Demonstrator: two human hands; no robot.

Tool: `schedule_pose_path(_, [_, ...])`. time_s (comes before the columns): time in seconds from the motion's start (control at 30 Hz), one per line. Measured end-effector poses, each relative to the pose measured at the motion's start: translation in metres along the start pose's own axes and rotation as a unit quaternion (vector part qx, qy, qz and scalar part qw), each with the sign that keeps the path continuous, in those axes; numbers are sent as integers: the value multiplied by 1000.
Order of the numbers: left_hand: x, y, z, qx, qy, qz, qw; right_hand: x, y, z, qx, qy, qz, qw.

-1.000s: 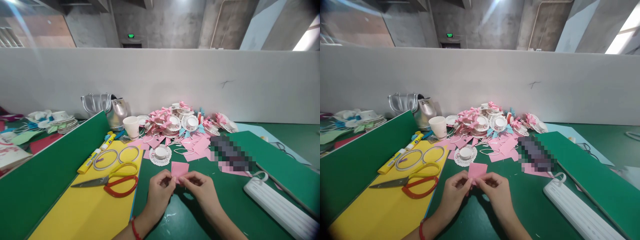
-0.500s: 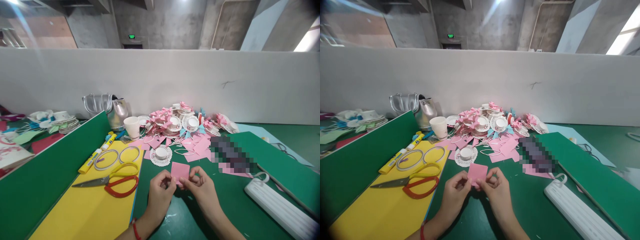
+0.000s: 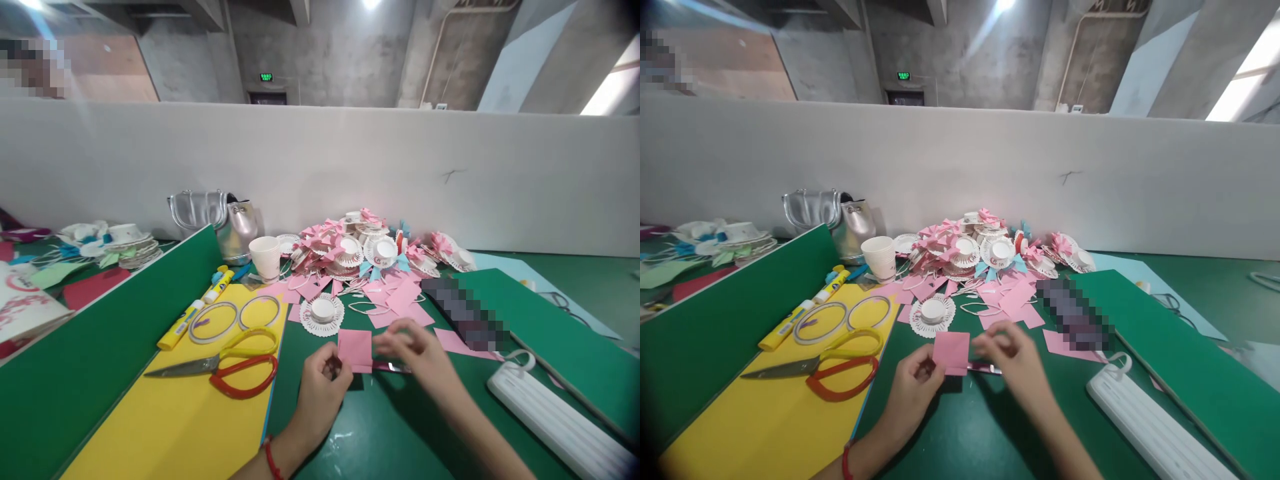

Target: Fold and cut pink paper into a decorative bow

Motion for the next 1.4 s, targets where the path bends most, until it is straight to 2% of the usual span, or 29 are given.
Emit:
schedule_pose_path(0.03, [0,0,1,-12,2,5,1000,10,20,2,-144,-11,61,988])
schedule_pose_path(0.1, [0,0,2,-33,7,9,999,33,59,9,-233,-50,128,963])
schedule_pose_path(0.2, [0,0,4,-48,17,16,999,62,105,27,-326,-138,171,919])
schedule_pose_path(0.27, [0,0,4,-45,28,19,998,76,120,40,-360,-191,166,898])
schedule_pose_path(0.33, [-1,1,3,-40,36,17,998,86,126,50,-379,-220,148,887])
schedule_pose_path(0.5, [0,1,1,-39,36,21,998,101,124,61,-404,-225,103,880])
schedule_pose_path(0.67, [0,1,0,-43,37,19,998,104,126,65,-403,-229,103,880])
schedule_pose_path(0.77, [0,1,1,-47,36,28,998,103,128,58,-389,-215,116,888])
schedule_pose_path(0.87, [1,1,3,-53,38,30,997,94,118,39,-361,-175,128,907])
schedule_pose_path(0.97, [1,2,5,-61,50,24,997,69,82,15,-299,-93,115,943])
schedule_pose_path(1.03, [1,3,5,-67,58,25,996,43,43,3,-229,-37,46,972])
schedule_pose_path(1.13, [1,2,4,-68,57,18,996,4,-14,-8,-123,2,-81,989])
schedule_pose_path(1.17, [1,2,4,-68,56,8,996,-6,-28,-9,-19,3,-127,992])
schedule_pose_path(1.2, [1,1,4,-66,54,-7,996,-14,-38,-10,70,-3,-139,988])
schedule_pose_path(1.23, [1,0,3,-64,52,-21,996,-19,-44,-9,128,-10,-122,984])
schedule_pose_path(1.33, [-1,-2,3,-47,47,-37,997,-23,-48,-7,248,-48,-98,963])
schedule_pose_path(1.4, [-1,-3,4,-36,47,-33,998,-22,-46,-5,298,-75,-106,946])
Point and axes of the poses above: each hand's wrist, its own x-axis towards the middle knuckle, its own y-axis out of the back of the hand, z = x × y, the point moved 2 cm from there along x, towards the middle knuckle, and after that the axes turned 3 degrees about -z, right-handed, at the moved point
